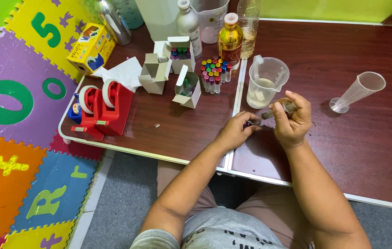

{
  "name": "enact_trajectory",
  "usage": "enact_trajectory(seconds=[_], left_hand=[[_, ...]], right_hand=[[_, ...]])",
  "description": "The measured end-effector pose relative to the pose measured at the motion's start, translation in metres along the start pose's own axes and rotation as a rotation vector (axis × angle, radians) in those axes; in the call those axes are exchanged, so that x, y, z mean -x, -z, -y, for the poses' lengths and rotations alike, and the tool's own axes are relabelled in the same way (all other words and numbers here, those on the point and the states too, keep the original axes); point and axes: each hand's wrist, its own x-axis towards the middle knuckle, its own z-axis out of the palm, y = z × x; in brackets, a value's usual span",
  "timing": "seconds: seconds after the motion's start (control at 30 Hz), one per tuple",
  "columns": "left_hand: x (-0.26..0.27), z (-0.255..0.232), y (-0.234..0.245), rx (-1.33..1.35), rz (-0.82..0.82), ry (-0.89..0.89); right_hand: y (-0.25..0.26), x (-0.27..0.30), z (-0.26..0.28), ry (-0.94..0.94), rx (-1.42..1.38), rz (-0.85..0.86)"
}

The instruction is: Filling small vials with liquid using a syringe from a beaker in a workspace.

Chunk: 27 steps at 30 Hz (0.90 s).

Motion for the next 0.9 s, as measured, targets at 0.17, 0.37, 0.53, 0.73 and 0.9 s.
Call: enact_trajectory(seconds=[0.17, 0.37, 0.53, 0.73, 0.9], left_hand=[[0.000, -0.004, 0.002, 0.003, 0.005, 0.011], [0.001, -0.005, 0.003, -0.001, 0.009, 0.015], [0.001, 0.001, 0.001, -0.003, 0.007, 0.023], [0.000, 0.005, -0.002, 0.018, -0.002, 0.004], [0.001, -0.003, 0.001, 0.005, 0.000, 0.009]], right_hand=[[0.000, 0.000, -0.001, -0.006, -0.009, 0.009], [-0.001, -0.002, 0.002, -0.003, -0.008, 0.014], [-0.001, -0.003, 0.002, 0.011, -0.016, 0.012], [-0.002, -0.004, 0.004, 0.002, -0.002, 0.009], [-0.001, -0.004, 0.004, 0.004, 0.014, 0.015]])
